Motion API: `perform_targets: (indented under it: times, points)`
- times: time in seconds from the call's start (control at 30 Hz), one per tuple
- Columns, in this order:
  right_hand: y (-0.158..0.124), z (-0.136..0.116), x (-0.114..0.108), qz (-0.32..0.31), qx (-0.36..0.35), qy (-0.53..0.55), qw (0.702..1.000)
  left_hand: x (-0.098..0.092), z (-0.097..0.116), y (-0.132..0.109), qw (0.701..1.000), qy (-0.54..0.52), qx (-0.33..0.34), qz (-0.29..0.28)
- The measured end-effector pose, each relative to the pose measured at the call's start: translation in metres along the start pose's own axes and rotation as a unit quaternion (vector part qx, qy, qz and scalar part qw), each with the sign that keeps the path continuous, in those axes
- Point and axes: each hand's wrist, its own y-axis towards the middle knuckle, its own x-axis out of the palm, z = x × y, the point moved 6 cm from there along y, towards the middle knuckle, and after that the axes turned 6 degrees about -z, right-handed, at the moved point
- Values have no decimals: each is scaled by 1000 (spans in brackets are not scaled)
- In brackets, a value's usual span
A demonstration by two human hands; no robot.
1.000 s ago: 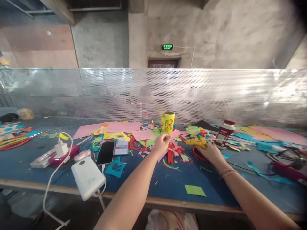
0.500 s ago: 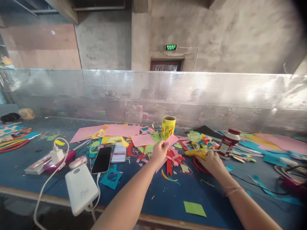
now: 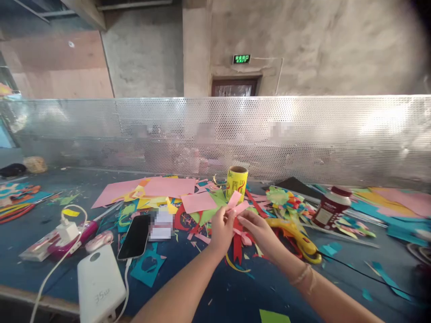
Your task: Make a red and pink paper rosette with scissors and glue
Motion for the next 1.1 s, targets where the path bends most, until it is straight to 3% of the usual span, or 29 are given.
perform_targets:
  times: [0.13,0.3,0.47,0.77,0.93,1.1]
  points:
    - [1,7,14,21,-8,93,995,-1,-2,-2,999,14,-19,23]
    - [-4,19,5,61,-5,125,990,11,-4,-2,1000,5,-20,-11]
    - [-6,13,-2,63,-29,132,989,16,-2,-6,997,-48,-37,-38]
    - [-9,11,-2,38,-56,89,994,8,-22,-3,988,-127,-89,19]
    - [-9,12,3,9,-57,48,997,17,-34,-6,952,-258,-163,35]
    - [-14,2,1,27,-104,-15,994,26,-26,-7,906,-371,-203,8]
